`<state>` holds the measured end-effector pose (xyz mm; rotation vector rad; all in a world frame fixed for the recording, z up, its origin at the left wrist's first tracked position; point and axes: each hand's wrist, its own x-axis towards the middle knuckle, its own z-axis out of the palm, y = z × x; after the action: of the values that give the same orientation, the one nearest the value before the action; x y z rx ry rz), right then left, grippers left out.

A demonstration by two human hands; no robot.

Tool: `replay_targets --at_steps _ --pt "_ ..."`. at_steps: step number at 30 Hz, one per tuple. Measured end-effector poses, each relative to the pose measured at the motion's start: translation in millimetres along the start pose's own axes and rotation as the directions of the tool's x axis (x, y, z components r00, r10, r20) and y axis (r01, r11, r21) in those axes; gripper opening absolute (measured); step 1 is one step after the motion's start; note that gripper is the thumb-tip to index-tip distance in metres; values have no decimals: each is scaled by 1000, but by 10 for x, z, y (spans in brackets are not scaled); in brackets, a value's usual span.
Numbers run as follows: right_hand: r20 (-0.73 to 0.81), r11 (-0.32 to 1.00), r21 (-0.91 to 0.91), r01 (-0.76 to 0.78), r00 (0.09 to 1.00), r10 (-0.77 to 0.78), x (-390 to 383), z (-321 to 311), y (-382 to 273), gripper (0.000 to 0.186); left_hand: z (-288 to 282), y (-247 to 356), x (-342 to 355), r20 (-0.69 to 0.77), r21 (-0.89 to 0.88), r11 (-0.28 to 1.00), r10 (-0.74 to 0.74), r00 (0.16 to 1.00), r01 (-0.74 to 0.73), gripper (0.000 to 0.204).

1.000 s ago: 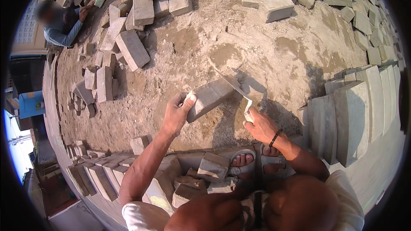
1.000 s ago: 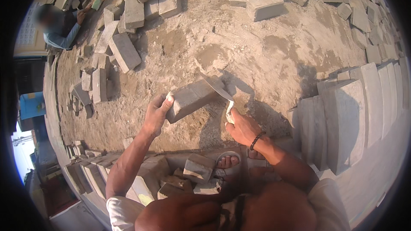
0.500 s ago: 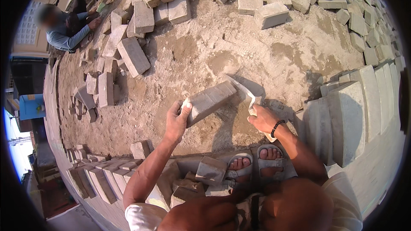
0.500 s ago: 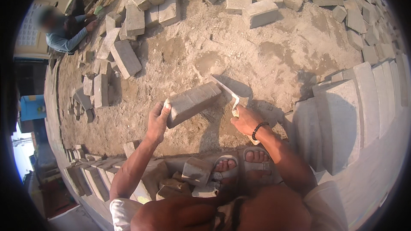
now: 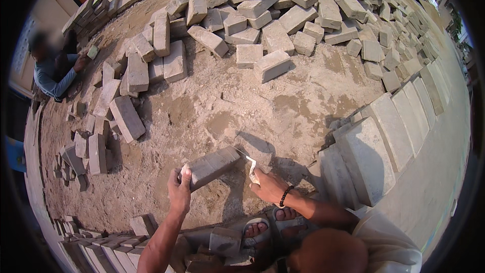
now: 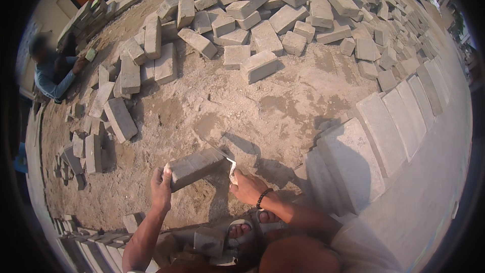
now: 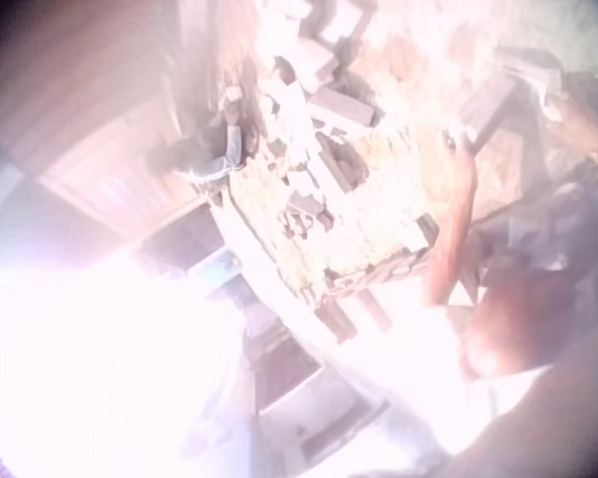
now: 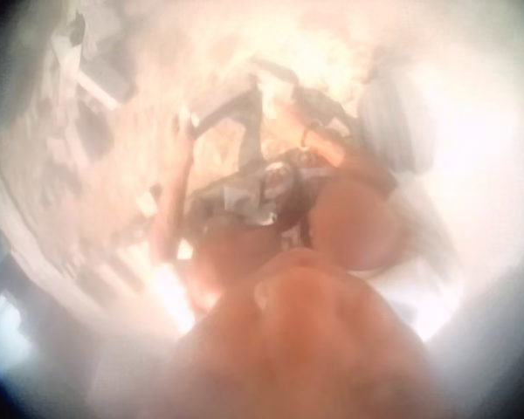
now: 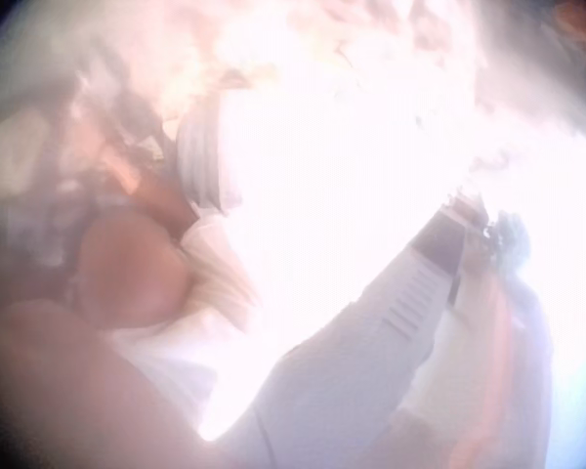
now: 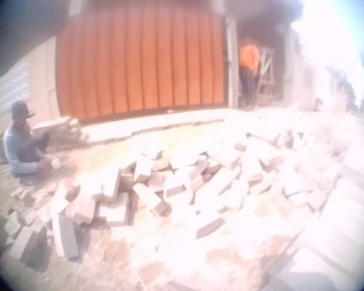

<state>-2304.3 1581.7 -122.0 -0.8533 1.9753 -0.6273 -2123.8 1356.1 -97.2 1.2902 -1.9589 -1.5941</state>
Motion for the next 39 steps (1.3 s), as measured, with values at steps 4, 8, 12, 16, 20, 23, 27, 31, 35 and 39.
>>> replay_targets --at_steps 4,8,12,16,20,23,27,31,35,39 --pt "66 959 36 281 957 -283 -389 83 -362 34 113 32 -29 -14 -14 1000 1 1000 -1 42" --pt "2 999 33 25 1000 -26 132 352 326 37 110 -72 -5 16 -2 999 45 999 -45 43" --pt "-22 1000 -7 23 999 -23 68 174 193 40 101 27 -17 -12 -63 998 -9 1000 9 45" --pt "68 965 125 231 968 -240 -368 305 -159 41 159 -37 3 -26 -88 996 -1 1000 -1 45" --pt "-82 986 130 108 992 -98 -11 651 456 41 68 -147 24 -35 -132 988 -80 996 75 48" --pt "-10 987 129 -100 995 102 48 248 665 45 170 167 -125 -9 -19 956 -292 956 292 70" --pt "51 990 68 120 991 -124 -351 32 -121 36 40 184 -162 -15 5 928 -373 928 373 82" --pt "45 979 60 197 979 -200 -290 531 170 35 120 49 -143 -1 -13 932 -362 932 362 83" --pt "-41 997 -33 -67 997 65 57 227 496 38 53 31 -110 31 -43 931 -360 932 361 93" --pt "-72 997 14 80 994 -79 -223 111 -94 41 -93 -44 -139 -16 -36 942 -334 943 333 95"
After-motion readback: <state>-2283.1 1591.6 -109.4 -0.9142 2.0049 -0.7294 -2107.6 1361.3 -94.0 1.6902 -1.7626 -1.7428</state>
